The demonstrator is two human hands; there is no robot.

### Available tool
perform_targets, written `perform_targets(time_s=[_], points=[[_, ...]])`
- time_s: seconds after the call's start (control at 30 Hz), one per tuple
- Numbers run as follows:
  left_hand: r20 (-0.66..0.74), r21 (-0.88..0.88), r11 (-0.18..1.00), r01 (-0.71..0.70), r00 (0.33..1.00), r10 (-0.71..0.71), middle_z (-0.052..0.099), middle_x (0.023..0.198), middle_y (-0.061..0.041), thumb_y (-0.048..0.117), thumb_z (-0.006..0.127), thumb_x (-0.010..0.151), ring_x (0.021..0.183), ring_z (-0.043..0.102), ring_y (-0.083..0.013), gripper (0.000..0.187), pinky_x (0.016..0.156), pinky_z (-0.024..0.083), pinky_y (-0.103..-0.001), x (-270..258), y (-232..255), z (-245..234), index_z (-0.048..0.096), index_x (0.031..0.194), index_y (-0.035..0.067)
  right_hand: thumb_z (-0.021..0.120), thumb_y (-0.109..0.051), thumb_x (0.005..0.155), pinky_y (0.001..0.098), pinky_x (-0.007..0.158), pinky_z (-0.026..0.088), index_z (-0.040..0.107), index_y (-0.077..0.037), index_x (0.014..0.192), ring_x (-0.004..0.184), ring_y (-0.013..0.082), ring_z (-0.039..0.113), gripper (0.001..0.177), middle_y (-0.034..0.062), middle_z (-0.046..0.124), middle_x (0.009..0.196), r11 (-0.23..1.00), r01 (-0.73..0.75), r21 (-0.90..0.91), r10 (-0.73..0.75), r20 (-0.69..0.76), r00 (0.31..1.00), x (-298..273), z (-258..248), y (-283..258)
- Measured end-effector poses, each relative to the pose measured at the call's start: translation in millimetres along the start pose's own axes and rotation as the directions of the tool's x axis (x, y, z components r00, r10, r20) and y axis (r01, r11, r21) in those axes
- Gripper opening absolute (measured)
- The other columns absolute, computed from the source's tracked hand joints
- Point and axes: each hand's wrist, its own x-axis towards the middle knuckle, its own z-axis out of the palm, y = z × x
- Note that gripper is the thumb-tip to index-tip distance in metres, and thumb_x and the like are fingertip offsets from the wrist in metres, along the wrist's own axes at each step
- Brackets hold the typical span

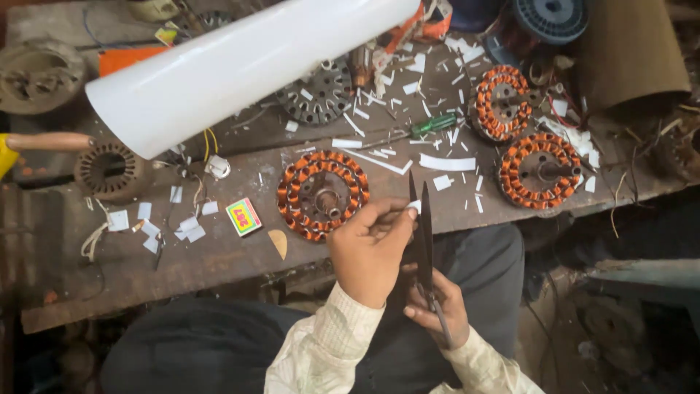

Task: The person places small white insulating strips into the slots of a copper-wound motor stator. They use shears to cut the strips to size and then insert them by hand into the stator slots.

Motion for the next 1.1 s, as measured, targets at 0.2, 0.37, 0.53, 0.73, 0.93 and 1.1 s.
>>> perform_targets(time_s=[0.2, 0.37, 0.53, 0.73, 0.93, 1.1], points=[[-0.004, 0.09, 0.996, -0.01, 1.0, 0.01, 0.079, 0.08, -0.004, 0.006, 0.077, 0.087, 0.068, 0.073, -0.0053, 0.016, 0.063, 0.059, -0.02, 2, 3, -3, 0.078, 0.101, -0.001, 0.077, 0.008, 0.074, 0.0235, 0.059, 0.035, 0.057, 0.008, 0.134, 0.063, 0.0058, 0.039, 0.063, -0.0072, 0.041, 0.071, 0.999, -0.041, 0.022, 0.042, -0.028, 0.999, -1, 0, 1], [0.002, 0.085, 0.996, -0.004, 1.0, 0.004, 0.08, 0.081, -0.003, 0.007, 0.077, 0.086, 0.069, 0.073, -0.0051, 0.017, 0.064, 0.059, -0.02, 2, 2, -4, 0.078, 0.101, -0.001, 0.075, 0.009, 0.076, 0.0224, 0.06, 0.033, 0.058, 0.008, 0.135, 0.064, 0.0047, 0.038, 0.061, -0.0068, 0.041, 0.071, 1.0, -0.022, 0.021, 0.022, -0.036, 0.999, -1, -3, 9], [0.037, -0.101, 0.994, 0.04, 0.999, -0.036, 0.079, 0.092, -0.006, 0.002, 0.075, 0.088, 0.08, 0.076, -0.0074, 0.019, 0.07, 0.062, -0.021, 3, -6, -1, 0.074, 0.106, -0.003, 0.076, 0.006, 0.075, 0.0216, 0.06, 0.033, 0.059, 0.009, 0.134, 0.064, 0.0045, 0.039, 0.061, -0.0065, 0.043, 0.072, 1.0, -0.006, -0.008, 0.005, -0.063, 0.998, 0, 0, 1], [0.074, -0.213, 0.975, -0.065, 0.994, 0.082, 0.067, 0.092, -0.003, -0.004, 0.069, 0.09, 0.077, 0.067, -0.0066, 0.033, 0.069, 0.056, -0.021, -10, 13, -15, 0.065, 0.122, 0.0, 0.079, -0.007, 0.075, 0.0243, 0.043, 0.037, 0.055, -0.003, 0.137, 0.052, 0.0079, 0.048, 0.067, -0.0025, 0.057, 0.075, 0.938, -0.091, -0.335, -0.049, -0.386, 0.921, 17, 3, -36], [-0.068, -0.148, 0.947, -0.283, 0.959, 0.276, 0.064, 0.113, -0.005, -0.003, 0.063, 0.102, 0.083, 0.065, -0.0109, 0.023, 0.073, 0.055, -0.024, -23, 39, -53, 0.072, 0.123, -0.005, 0.082, -0.021, 0.087, 0.0384, 0.067, 0.054, 0.052, -0.004, 0.136, 0.074, 0.0276, 0.071, 0.06, 0.0136, 0.071, 0.089, 0.395, -0.01, -0.919, -0.575, -0.255, 0.777, 79, -11, -72], [-0.293, -0.183, 0.953, -0.24, 0.939, 0.18, 0.073, 0.107, -0.014, -0.004, 0.065, 0.098, 0.089, 0.073, -0.0173, 0.02, 0.078, 0.062, -0.03, -21, 39, -88, 0.07, 0.117, -0.005, 0.081, -0.025, 0.09, 0.0477, 0.07, 0.054, 0.058, -0.005, 0.127, 0.08, 0.0396, 0.069, 0.047, 0.0172, 0.07, 0.091, 0.165, -0.069, -0.984, -0.626, -0.158, 0.763, 108, -3, -81]])
